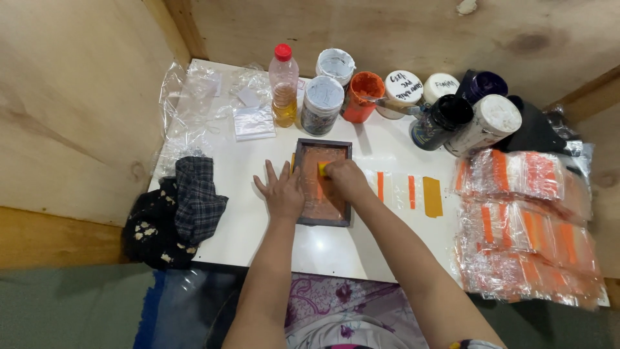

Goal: A person is manually applying orange ink to small strips using a screen-printing frame and a squeegee at a workstation.

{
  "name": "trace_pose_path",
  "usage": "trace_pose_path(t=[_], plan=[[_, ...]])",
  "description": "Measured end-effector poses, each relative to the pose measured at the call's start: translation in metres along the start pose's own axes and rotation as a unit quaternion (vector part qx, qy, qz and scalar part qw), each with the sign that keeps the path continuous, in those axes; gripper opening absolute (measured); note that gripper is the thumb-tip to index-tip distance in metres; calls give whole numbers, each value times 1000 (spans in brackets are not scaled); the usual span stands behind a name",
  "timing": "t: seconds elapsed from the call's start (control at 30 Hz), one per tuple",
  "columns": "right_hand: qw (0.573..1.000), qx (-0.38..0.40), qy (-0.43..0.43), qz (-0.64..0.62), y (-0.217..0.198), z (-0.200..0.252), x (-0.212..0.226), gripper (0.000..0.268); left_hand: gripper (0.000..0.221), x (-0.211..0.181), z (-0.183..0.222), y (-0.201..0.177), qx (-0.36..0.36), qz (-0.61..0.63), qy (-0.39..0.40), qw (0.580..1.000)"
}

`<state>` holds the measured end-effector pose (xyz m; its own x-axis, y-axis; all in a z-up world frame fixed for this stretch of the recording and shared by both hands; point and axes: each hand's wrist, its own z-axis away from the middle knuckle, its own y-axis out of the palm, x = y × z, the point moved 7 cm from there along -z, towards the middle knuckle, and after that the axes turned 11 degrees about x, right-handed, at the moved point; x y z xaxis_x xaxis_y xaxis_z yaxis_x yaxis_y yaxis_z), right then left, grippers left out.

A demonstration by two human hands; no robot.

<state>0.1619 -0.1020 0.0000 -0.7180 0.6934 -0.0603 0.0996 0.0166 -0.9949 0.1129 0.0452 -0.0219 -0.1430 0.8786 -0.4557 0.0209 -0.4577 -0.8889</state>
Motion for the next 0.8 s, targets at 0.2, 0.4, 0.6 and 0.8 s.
trace_pose_path(t=[0.2,0.4,0.6,0.8], plan=[[998,49,-26,-28,19,14,13,3,38,-2,1,-2,1,-4,-4,1000],[960,161,90,-211,-8,21,-20,14,38,0,0,1,11,-21,-8,1000],[911,252,126,-301,-11,31,23,21,36,-3,2,-4,-4,-13,-1,1000],[942,200,131,-237,24,-2,-10,17,36,-7,3,-10,-1,-7,-3,1000]])
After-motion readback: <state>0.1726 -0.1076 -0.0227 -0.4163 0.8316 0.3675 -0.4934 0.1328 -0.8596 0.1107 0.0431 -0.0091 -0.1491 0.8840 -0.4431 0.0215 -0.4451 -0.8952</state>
